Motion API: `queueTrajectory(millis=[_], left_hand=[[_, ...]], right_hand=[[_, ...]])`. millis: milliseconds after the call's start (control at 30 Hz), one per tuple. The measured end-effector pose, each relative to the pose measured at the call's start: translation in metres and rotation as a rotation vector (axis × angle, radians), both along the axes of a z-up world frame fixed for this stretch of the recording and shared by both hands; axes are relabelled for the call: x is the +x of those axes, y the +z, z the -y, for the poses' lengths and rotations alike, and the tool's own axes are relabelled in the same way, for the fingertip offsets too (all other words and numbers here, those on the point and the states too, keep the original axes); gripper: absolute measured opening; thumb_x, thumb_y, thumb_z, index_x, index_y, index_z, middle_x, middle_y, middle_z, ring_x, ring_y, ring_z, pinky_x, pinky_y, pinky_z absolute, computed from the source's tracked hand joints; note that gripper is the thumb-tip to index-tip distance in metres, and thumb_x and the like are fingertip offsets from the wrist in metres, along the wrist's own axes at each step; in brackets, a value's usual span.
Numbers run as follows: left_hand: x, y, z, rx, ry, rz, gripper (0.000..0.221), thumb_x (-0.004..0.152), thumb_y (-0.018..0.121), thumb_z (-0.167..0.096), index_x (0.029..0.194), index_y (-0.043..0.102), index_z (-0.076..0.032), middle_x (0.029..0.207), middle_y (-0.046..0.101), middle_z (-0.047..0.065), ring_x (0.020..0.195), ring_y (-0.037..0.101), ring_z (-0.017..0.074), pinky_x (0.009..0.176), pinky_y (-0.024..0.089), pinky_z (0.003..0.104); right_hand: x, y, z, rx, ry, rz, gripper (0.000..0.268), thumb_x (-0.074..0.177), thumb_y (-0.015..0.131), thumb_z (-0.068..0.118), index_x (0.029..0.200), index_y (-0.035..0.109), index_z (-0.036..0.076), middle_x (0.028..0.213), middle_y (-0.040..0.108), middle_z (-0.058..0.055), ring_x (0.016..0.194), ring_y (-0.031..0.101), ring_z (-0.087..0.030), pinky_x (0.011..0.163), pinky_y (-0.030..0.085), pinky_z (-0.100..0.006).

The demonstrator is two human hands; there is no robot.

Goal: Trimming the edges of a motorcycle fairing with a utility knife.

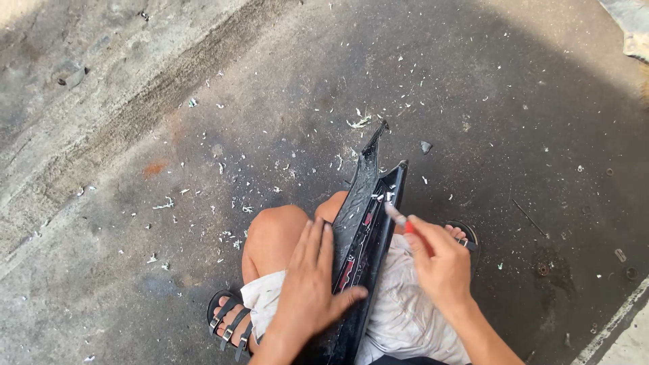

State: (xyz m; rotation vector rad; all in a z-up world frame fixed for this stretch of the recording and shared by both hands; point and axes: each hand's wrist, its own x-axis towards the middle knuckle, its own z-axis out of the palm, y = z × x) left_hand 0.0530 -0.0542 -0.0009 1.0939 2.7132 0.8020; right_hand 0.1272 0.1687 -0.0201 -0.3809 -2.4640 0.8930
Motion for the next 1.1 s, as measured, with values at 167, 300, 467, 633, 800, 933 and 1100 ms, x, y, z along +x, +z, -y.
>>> queueTrajectory(millis=[167, 300, 467, 633, 800, 933, 1100], left_hand=[[0.025, 0.019, -0.002, -0.118, -0.493, -0.093, 0.086, 0.084, 0.06, -0.061, 0.145, 0.053, 0.0, 0.16, 0.041, 0.02, 0.152, 0.024, 0.0405, 0.117, 0.011, 0.066], [-0.041, 0.01, -0.005, -0.119, -0.034, -0.063, 0.105, 0.067, 0.077, -0.077, 0.147, 0.055, -0.014, 0.157, 0.035, 0.024, 0.148, 0.022, 0.0529, 0.116, 0.015, 0.066], [-0.059, 0.041, 0.011, -0.015, 0.212, -0.166, 0.052, 0.091, 0.068, -0.03, 0.134, 0.06, -0.001, 0.093, 0.073, 0.011, 0.088, 0.068, 0.0333, 0.082, 0.051, 0.043], [-0.044, 0.025, 0.014, 0.082, 0.009, 0.044, 0.055, 0.089, 0.065, -0.02, 0.138, 0.054, 0.003, 0.102, 0.075, 0.014, 0.098, 0.071, 0.0331, 0.118, 0.03, 0.06], [-0.011, 0.041, 0.029, 0.242, 0.194, 0.031, 0.044, 0.091, 0.067, -0.017, 0.131, 0.06, -0.001, 0.117, 0.07, 0.016, 0.102, 0.07, 0.0317, 0.089, 0.053, 0.04], [0.021, 0.042, 0.048, 0.109, 0.121, 0.173, 0.1, 0.065, 0.081, -0.064, 0.141, 0.055, -0.004, 0.132, 0.061, 0.016, 0.12, 0.06, 0.0331, 0.1, 0.046, 0.047], [0.036, 0.027, 0.049, 0.071, 0.048, 0.111, 0.11, 0.053, 0.092, -0.065, 0.138, 0.06, -0.004, 0.157, 0.041, 0.024, 0.132, 0.048, 0.0421, 0.104, 0.039, 0.056]], right_hand=[[0.01, -0.005, -0.003, -0.239, -0.02, 0.07, 0.031, 0.081, 0.076, 0.009, 0.112, 0.075, 0.003, 0.095, 0.081, -0.006, 0.059, 0.068, -0.014, 0.053, 0.052, -0.026], [0.023, -0.003, 0.01, -0.303, 0.021, 0.07, 0.028, 0.082, 0.075, 0.011, 0.11, 0.075, 0.003, 0.097, 0.082, -0.005, 0.067, 0.07, -0.013, 0.061, 0.054, -0.025], [0.047, -0.009, 0.022, -0.48, 0.056, 0.11, 0.041, 0.077, 0.078, 0.014, 0.116, 0.073, 0.005, 0.093, 0.083, -0.007, 0.062, 0.072, -0.012, 0.054, 0.057, -0.024], [0.082, -0.03, 0.049, -0.353, 0.195, 0.287, 0.044, 0.072, 0.085, 0.024, 0.112, 0.071, 0.013, 0.093, 0.081, -0.004, 0.075, 0.078, -0.016, 0.067, 0.061, -0.031], [0.096, -0.03, 0.064, -0.077, 0.371, 0.095, 0.027, 0.079, 0.08, 0.036, 0.101, 0.077, 0.022, 0.103, 0.079, 0.004, 0.084, 0.078, -0.014, 0.075, 0.061, -0.03], [0.089, -0.018, 0.06, -0.027, 0.35, 0.138, 0.027, 0.071, 0.083, 0.026, 0.097, 0.082, 0.024, 0.1, 0.075, 0.004, 0.077, 0.075, -0.013, 0.072, 0.059, -0.03], [0.084, -0.01, 0.06, -0.017, 0.429, 0.168, 0.026, 0.068, 0.086, 0.027, 0.094, 0.085, 0.025, 0.103, 0.069, 0.0, 0.076, 0.074, -0.012, 0.07, 0.062, -0.032]])
